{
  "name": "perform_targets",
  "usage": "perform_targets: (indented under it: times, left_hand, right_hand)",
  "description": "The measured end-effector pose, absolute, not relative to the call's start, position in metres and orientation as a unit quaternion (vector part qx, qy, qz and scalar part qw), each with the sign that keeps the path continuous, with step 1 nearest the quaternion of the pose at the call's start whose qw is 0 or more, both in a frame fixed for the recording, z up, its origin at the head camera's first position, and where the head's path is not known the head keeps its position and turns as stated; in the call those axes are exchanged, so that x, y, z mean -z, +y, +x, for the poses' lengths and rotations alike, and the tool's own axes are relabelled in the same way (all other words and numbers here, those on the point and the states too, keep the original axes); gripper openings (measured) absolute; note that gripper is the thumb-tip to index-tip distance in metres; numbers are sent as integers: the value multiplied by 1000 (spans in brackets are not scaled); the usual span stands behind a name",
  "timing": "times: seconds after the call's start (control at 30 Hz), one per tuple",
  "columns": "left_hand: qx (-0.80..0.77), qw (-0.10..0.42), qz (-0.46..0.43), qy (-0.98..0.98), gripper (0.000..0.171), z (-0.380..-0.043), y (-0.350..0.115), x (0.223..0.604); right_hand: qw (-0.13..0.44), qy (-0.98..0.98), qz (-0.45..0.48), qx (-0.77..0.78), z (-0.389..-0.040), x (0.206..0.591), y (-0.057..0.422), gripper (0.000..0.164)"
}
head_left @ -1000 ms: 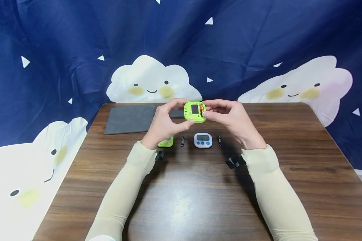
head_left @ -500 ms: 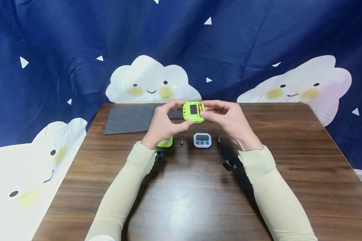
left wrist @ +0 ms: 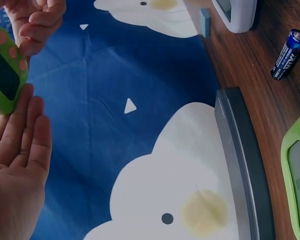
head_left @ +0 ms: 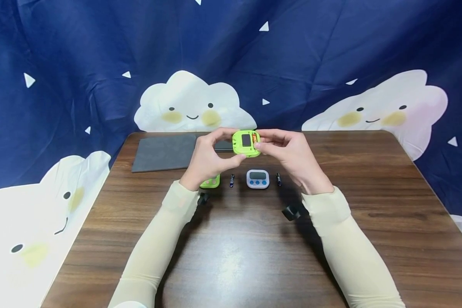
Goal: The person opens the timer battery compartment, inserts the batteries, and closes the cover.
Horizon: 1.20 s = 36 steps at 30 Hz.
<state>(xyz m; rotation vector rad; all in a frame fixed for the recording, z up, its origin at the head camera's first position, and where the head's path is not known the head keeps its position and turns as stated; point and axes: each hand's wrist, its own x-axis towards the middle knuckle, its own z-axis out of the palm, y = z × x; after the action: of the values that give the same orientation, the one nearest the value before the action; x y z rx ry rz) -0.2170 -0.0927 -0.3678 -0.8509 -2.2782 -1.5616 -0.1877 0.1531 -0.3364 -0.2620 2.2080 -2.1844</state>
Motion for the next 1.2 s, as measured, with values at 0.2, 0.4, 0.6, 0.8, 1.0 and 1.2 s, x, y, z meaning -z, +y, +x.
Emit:
perform_targets:
  times: [0.2,0.4,0.6,0.8,1.0,1.2]
  left_hand:
    - [527,139,-299,-783,58,-216,-91,367]
    - [529,136,-300,-782,59,-217,-88,365]
    - [544,134,-293,-775,57,-217,-91,365]
    - [557,126,-287,-769,56,-216,-95,364]
    - [565,118,-281,-766,56,-216,-94,364]
    - [571,115,-279,-763,55,-215,-92,364]
  right_hand:
    - [12,710,-84,699,-188,337,156,41]
    - [1,742,-85,665,-183,336,178,40]
    - [-9,806,-68,588,-174,354,231,37]
    - [37,839,-64,540,-157,384,291,47]
    - [81,855,-64,508,-136,413,337,53]
    - [133,886,-70,438,-120,435,364,63]
